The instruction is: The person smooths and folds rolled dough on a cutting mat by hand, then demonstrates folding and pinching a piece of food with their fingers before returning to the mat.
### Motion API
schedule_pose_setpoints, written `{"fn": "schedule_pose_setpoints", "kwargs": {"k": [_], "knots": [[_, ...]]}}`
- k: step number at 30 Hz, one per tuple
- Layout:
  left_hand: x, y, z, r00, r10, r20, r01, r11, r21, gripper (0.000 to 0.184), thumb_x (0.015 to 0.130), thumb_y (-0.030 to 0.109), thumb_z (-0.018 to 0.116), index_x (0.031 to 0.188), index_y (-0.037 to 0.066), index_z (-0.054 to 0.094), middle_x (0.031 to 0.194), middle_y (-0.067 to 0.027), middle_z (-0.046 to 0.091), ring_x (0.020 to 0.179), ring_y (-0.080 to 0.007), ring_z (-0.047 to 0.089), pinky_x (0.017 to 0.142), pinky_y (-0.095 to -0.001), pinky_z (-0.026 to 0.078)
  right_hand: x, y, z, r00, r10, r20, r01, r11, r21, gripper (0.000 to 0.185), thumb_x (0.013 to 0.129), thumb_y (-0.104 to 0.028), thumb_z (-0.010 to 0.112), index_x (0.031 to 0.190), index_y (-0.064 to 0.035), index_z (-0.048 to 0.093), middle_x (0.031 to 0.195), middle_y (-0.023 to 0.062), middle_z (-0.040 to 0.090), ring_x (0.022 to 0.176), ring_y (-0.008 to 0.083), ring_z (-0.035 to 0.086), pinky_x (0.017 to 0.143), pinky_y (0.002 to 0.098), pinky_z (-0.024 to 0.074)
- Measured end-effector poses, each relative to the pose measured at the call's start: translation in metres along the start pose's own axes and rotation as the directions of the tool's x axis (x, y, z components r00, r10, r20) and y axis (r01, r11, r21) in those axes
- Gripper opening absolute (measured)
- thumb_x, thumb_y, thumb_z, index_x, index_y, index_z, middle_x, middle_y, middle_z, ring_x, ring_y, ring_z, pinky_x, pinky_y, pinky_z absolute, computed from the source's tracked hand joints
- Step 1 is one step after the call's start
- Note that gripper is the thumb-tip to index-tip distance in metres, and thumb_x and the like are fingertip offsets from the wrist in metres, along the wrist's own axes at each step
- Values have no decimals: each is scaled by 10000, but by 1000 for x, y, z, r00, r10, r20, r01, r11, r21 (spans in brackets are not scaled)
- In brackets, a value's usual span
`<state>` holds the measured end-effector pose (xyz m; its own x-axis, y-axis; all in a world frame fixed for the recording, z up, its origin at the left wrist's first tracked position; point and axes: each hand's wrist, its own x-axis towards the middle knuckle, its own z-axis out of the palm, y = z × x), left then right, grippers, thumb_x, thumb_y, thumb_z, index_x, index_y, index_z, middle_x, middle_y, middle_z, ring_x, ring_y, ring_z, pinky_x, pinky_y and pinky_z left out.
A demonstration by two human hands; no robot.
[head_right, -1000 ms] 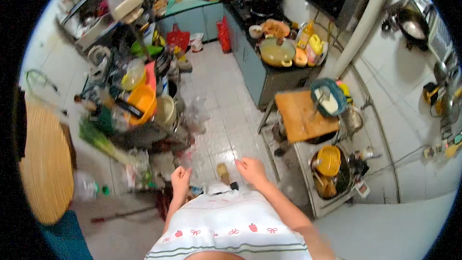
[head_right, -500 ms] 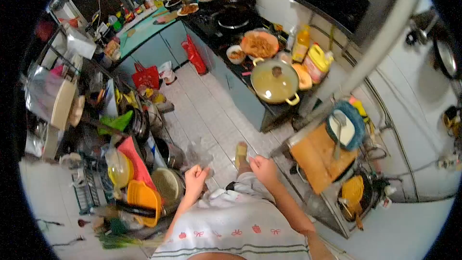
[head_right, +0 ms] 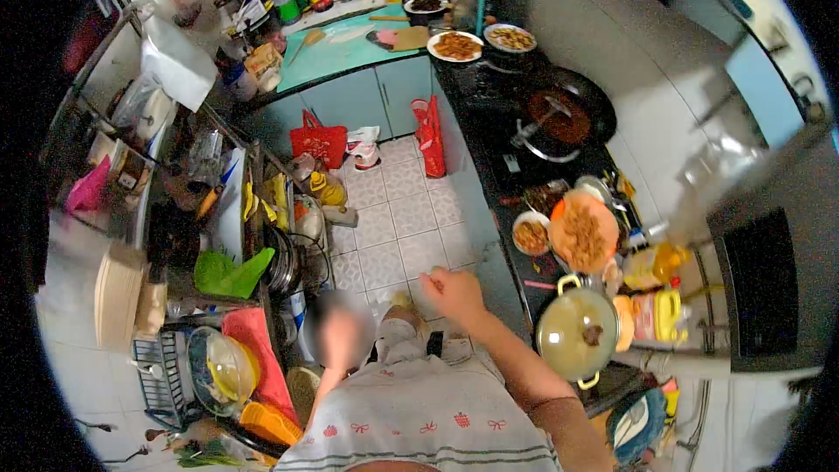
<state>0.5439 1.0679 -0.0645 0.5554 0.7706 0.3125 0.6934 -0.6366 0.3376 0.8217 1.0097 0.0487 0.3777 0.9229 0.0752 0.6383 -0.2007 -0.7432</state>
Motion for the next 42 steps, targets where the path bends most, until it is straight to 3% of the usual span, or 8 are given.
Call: {"fn": "schedule_pose_setpoints", "kwargs": {"k": [3, 11, 14, 17, 26, 29, 34, 42], "knots": [[49, -47, 50, 935, -292, 203, 346, 610, -713, 135, 906, 160, 482, 930, 62, 571, 850, -31, 558, 792, -154, 537, 682, -316, 454, 68, -3, 29, 991, -84, 103, 87, 996, -22, 347, 842, -354, 528, 652, -65, 556, 559, 132, 546, 506, 333, 543, 480, 425, 410], [346, -128, 24, 962, -249, 112, 247, 615, -749, 59, 836, 93, 546, 869, 48, 563, 803, -58, 557, 724, -171, 533, 631, -308, 447, 283, -41, 69, 999, -47, 3, 47, 997, 66, 374, 823, -269, 603, 588, 0, 489, 494, 140, 468, 425, 273, 472, 434, 364, 363], [399, -208, 78, 971, 144, -190, -172, 975, -138, 52, 861, 95, 507, 848, 59, 543, 793, -48, 527, 716, -160, 508, 629, -307, 431, 357, -47, 80, 991, 76, 109, -77, 997, 5, 336, 839, -334, 558, 662, -48, 573, 593, 127, 559, 519, 293, 544, 487, 388, 413], [466, -213, 42, 867, -392, 309, 495, 596, -632, 104, 882, 112, 486, 955, 56, 535, 888, -60, 533, 825, -168, 519, 721, -315, 435, 415, -60, 90, 990, 116, 78, -123, 988, 92, 319, 827, -294, 585, 649, -31, 560, 554, 135, 526, 479, 290, 514, 461, 371, 390], [634, -230, 54, 908, -296, 295, 409, 776, -480, 272, 823, 187, 575, 1032, 16, 539, 943, -118, 583, 887, -227, 560, 774, -362, 441, 602, -16, 109, 978, 203, -45, -194, 969, 156, 399, 817, -229, 629, 549, -17, 422, 453, 94, 363, 406, 140, 307, 394, 325, 304], [712, -236, 63, 757, -376, 535, 640, 592, -490, 288, 877, 133, 517, 1142, 58, 429, 1067, -78, 479, 996, -209, 463, 876, -352, 368, 686, 18, 117, 992, 100, -71, -87, 982, 165, 392, 814, -218, 631, 549, -15, 425, 456, 102, 368, 400, 168, 321, 399, 334, 300], [814, -258, 101, 659, -604, 448, 683, 231, -694, 257, 818, 100, 621, 662, 83, 418, 637, 20, 425, 597, -86, 427, 556, -241, 374, 839, 47, 116, 978, 79, 193, -77, 997, -18, 320, 823, -354, 552, 703, -61, 598, 612, 155, 586, 551, 333, 573, 511, 414, 441], [907, -284, 109, 596, -759, 262, 726, 371, -579, 428, 784, 44, 635, 571, 96, 268, 546, 53, 294, 533, -47, 263, 463, -228, 235, 1007, 60, 140, 952, -11, 307, 50, 992, -120, 345, 821, -377, 537, 705, -59, 600, 622, 156, 592, 581, 354, 581, 529, 456, 442]]}}
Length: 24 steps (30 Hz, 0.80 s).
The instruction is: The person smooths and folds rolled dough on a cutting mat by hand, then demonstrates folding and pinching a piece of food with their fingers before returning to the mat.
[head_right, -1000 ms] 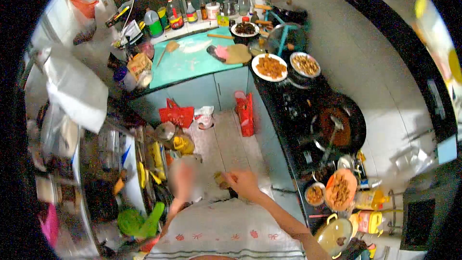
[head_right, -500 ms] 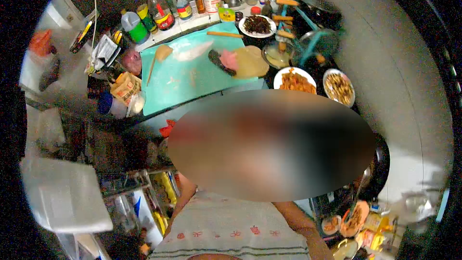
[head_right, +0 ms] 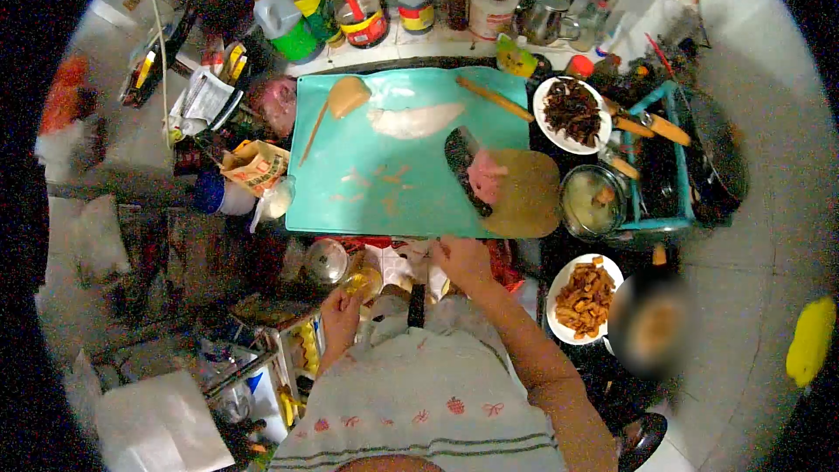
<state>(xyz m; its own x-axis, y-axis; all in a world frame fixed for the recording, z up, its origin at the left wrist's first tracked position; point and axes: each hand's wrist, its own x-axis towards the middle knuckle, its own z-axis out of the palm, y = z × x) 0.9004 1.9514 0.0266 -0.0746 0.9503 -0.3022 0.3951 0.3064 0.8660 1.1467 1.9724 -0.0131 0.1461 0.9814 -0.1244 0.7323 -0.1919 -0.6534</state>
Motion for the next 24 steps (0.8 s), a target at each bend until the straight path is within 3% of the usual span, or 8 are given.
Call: {"fn": "schedule_pose_setpoints", "kwargs": {"k": [5, 8, 10, 12, 14, 18, 21, 24], "knots": [[59, 5, -9, 998, 53, 37, -48, 991, -127, 408, 792, 53, 629, 584, 87, 279, 550, 42, 294, 534, -51, 278, 466, -219, 242, 31, -5, 16, 996, 76, 55, -74, 997, -24, 329, 827, -378, 532, 761, -69, 622, 656, 138, 621, 598, 340, 599, 541, 443, 459], [99, 15, -16, 980, 140, 145, -131, 989, -67, 407, 793, 52, 626, 594, 81, 273, 556, 33, 284, 542, -56, 275, 477, -222, 245, 30, -15, 27, 991, 132, 15, -131, 989, -67, 333, 832, -386, 526, 779, -72, 626, 658, 132, 628, 589, 331, 603, 538, 442, 461], [122, 20, -23, 970, 95, 226, -90, 995, -31, 407, 797, 46, 623, 602, 76, 267, 564, 32, 263, 547, -63, 260, 482, -232, 246, 31, -23, 38, 982, 180, -52, -184, 978, -94, 334, 832, -391, 527, 788, -76, 628, 656, 130, 630, 575, 324, 604, 525, 444, 459], [142, 16, -29, 949, 137, 284, -149, 989, 20, 406, 798, 39, 621, 604, 76, 266, 569, 37, 251, 549, -63, 252, 484, -235, 245, 30, -32, 51, 959, 255, -124, -264, 962, -69, 336, 825, -357, 560, 686, -54, 598, 577, 132, 563, 518, 315, 559, 480, 423, 413], [161, 5, -34, 940, 66, 334, -67, 998, -9, 408, 794, 41, 626, 605, 76, 266, 572, 37, 245, 551, -62, 248, 486, -233, 241, 26, -36, 65, 939, 302, -164, -317, 946, -69, 350, 821, -338, 578, 631, -43, 579, 532, 132, 526, 487, 311, 534, 456, 416, 389], [184, -2, -39, 922, 35, 385, -17, 999, -51, 415, 789, 50, 634, 607, 73, 262, 569, 36, 234, 551, -62, 242, 488, -233, 236, 34, -66, 74, 934, 311, -175, -324, 945, -51, 344, 812, -320, 590, 608, -47, 549, 518, 133, 515, 477, 312, 532, 454, 424, 390], [192, -8, -40, 921, 62, 384, -76, 997, 23, 423, 782, 51, 640, 602, 66, 257, 563, 37, 231, 546, -63, 241, 486, -233, 235, 36, -67, 78, 948, 271, -166, -282, 958, -49, 340, 804, -308, 598, 592, -51, 530, 519, 128, 520, 480, 316, 535, 455, 423, 397], [195, -1, -38, 934, 99, 343, -98, 995, -19, 422, 768, 95, 655, 582, 84, 277, 561, 41, 264, 549, -69, 258, 481, -247, 241, 47, -56, 80, 962, 218, -162, -242, 959, -148, 339, 800, -309, 602, 592, -54, 523, 517, 125, 521, 480, 316, 536, 446, 423, 396]]}}
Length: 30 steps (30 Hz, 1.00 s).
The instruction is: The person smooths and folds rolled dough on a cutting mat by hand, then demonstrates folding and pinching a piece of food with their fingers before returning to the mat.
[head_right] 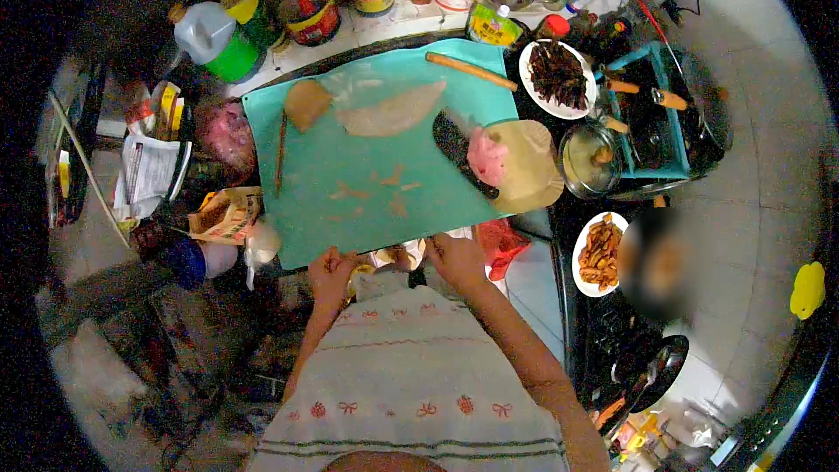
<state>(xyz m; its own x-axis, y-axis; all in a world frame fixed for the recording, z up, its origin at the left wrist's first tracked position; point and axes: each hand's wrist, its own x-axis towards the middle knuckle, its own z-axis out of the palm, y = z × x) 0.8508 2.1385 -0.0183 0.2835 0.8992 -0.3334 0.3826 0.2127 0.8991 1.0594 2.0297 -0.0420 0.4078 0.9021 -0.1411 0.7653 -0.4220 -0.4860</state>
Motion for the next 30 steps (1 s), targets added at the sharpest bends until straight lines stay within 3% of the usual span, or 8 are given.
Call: {"fn": "schedule_pose_setpoints", "kwargs": {"k": [3, 6, 12, 13, 16, 30], "knots": [[-2, 11, -2, 997, -2, -76, 2, 1000, 9, 421, 761, 109, 660, 578, 92, 281, 560, 37, 272, 553, -76, 262, 478, -262, 241, 15, 4, -8, 996, -87, -26, 86, 996, -24, 329, 804, -312, 596, 609, -58, 526, 512, 118, 524, 477, 317, 539, 440, 427, 395], [0, 13, -6, 993, -10, -119, 7, 1000, -25, 423, 776, 76, 650, 590, 76, 270, 556, 36, 254, 546, -62, 247, 474, -244, 234, 33, 8, -15, 994, -42, 100, 48, 997, -53, 313, 842, -344, 530, 702, -68, 574, 547, 153, 568, 501, 355, 560, 468, 468, 428], [0, 21, -14, 983, -5, -184, 9, 1000, 18, 431, 792, 51, 644, 593, 76, 262, 559, 51, 248, 540, -48, 232, 468, -225, 223, 54, 16, -8, 987, -122, 104, 129, 989, -68, 319, 840, -337, 528, 689, -59, 562, 555, 175, 566, 527, 374, 567, 500, 485, 442], [0, 22, -14, 982, -8, -189, 17, 999, 44, 432, 794, 49, 643, 594, 78, 261, 560, 53, 246, 540, -47, 231, 469, -224, 222, 56, 14, -8, 985, -123, 123, 133, 988, -79, 315, 840, -334, 528, 693, -58, 562, 560, 174, 568, 532, 372, 570, 506, 485, 445], [0, 18, -9, 983, -56, -175, 39, 994, -102, 427, 799, 44, 635, 601, 82, 259, 567, 56, 237, 546, -46, 227, 475, -224, 216, 59, 8, -11, 976, -126, 175, 143, 986, -84, 301, 841, -324, 527, 707, -56, 562, 581, 171, 577, 548, 366, 577, 523, 484, 452], [4, 22, 2, 990, -35, -138, 28, 998, -54, 422, 806, 54, 630, 602, 90, 263, 577, 59, 240, 554, -45, 222, 479, -222, 212, 51, 9, -21, 969, -77, 233, 99, 991, -87, 296, 856, -328, 499, 754, -62, 578, 647, 166, 602, 575, 365, 584, 554, 486, 461]]}}
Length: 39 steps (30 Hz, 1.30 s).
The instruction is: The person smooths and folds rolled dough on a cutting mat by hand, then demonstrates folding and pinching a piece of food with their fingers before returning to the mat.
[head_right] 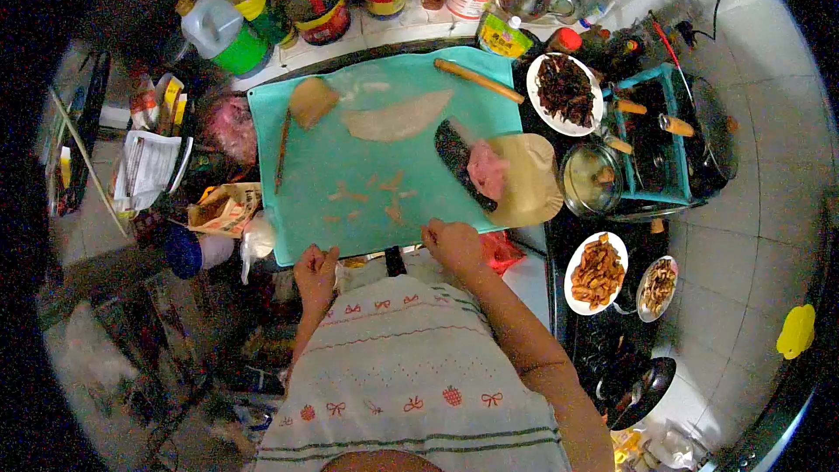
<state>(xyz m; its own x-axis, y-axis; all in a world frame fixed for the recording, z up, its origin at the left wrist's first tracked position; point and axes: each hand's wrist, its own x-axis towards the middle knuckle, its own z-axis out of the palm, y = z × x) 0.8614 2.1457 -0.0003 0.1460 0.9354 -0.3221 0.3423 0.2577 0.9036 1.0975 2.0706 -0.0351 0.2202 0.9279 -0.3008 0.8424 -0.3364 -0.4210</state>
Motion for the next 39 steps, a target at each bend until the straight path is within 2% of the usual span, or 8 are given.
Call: {"fn": "schedule_pose_setpoints", "kwargs": {"k": [10, 13, 22, 39], "knots": [[-3, 8, 5, 999, 34, 16, -33, 999, -18, 422, 808, 46, 631, 600, 93, 267, 577, 61, 251, 555, -44, 230, 485, -216, 225, -4, 4, 4, 1000, 10, -18, -9, 999, 45, 295, 857, -320, 495, 753, -61, 589, 637, 173, 601, 576, 369, 586, 561, 487, 460], [-2, 5, 5, 1000, 9, -12, -9, 999, -31, 416, 781, 63, 660, 581, 83, 296, 535, 42, 254, 543, -71, 231, 480, -253, 227, -3, 2, 4, 1000, -8, -24, 8, 1000, 27, 294, 856, -317, 495, 750, -59, 589, 630, 172, 598, 574, 368, 586, 556, 484, 461], [-4, 3, 1, 998, -51, 24, 53, 997, -58, 420, 815, 54, 630, 605, 100, 269, 582, 63, 258, 558, -43, 233, 486, -216, 225, -1, -1, 9, 997, -40, -59, 39, 999, -4, 295, 845, -333, 515, 734, -70, 589, 621, 162, 596, 571, 360, 588, 536, 484, 458], [-4, 4, 1, 1000, 3, -1, -3, 1000, -14, 424, 792, 55, 643, 584, 96, 277, 551, 50, 260, 548, -63, 233, 488, -238, 232, -5, -6, 8, 998, -43, -38, 43, 999, -5, 294, 842, -325, 512, 729, -63, 586, 606, 165, 588, 562, 355, 586, 519, 475, 460]]}}
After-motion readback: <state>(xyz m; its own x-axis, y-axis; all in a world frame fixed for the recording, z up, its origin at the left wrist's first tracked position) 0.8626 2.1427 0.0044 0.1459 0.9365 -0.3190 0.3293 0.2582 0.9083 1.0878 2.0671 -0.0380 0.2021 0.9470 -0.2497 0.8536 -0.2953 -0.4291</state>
